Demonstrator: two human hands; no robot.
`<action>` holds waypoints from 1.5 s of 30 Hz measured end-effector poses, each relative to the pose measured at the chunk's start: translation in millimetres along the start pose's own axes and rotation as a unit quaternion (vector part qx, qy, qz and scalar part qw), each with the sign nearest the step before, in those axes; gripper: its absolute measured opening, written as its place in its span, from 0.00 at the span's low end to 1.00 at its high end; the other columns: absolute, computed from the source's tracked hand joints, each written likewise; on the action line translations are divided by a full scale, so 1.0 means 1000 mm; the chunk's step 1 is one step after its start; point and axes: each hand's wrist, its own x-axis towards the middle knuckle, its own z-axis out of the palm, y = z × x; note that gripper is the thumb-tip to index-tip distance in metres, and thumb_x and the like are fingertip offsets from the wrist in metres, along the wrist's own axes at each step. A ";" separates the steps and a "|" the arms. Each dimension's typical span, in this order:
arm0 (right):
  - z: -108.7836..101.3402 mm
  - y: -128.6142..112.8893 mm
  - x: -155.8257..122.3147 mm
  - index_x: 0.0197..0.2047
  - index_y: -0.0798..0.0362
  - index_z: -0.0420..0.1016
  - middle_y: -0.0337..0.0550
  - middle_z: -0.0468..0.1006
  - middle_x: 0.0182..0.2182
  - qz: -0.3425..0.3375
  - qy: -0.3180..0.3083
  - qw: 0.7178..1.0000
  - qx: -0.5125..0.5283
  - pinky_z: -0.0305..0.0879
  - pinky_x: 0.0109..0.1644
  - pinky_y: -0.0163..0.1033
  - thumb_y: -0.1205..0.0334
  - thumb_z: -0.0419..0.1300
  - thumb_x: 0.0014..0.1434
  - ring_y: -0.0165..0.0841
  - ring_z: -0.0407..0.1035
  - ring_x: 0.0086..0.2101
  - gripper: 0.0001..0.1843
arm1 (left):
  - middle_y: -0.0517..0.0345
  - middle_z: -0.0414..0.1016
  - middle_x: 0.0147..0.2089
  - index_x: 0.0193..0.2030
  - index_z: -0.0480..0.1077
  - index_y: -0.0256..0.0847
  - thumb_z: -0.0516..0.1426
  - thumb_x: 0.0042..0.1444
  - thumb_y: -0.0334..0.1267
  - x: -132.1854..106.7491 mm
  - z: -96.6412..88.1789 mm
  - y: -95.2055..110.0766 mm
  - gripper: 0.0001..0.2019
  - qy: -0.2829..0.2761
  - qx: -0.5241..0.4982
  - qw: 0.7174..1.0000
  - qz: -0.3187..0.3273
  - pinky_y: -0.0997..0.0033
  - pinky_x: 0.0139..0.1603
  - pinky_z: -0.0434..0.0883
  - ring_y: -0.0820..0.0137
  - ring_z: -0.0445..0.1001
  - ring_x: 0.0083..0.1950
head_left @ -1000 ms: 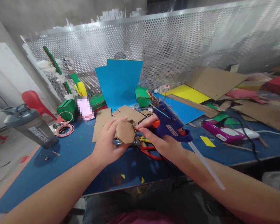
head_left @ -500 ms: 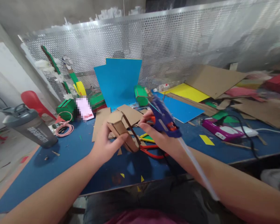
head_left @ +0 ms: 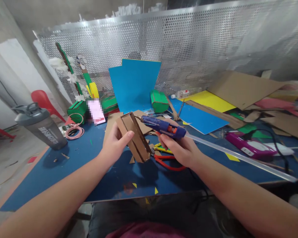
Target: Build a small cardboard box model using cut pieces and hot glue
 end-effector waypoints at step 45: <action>-0.008 -0.007 0.004 0.47 0.42 0.78 0.40 0.84 0.37 -0.091 0.188 0.978 0.001 0.85 0.48 0.54 0.65 0.74 0.59 0.42 0.83 0.35 0.15 | 0.45 0.85 0.54 0.52 0.73 0.44 0.76 0.47 0.55 -0.003 0.007 0.009 0.31 0.062 0.023 0.997 0.049 0.47 0.59 0.80 0.48 0.83 0.57</action>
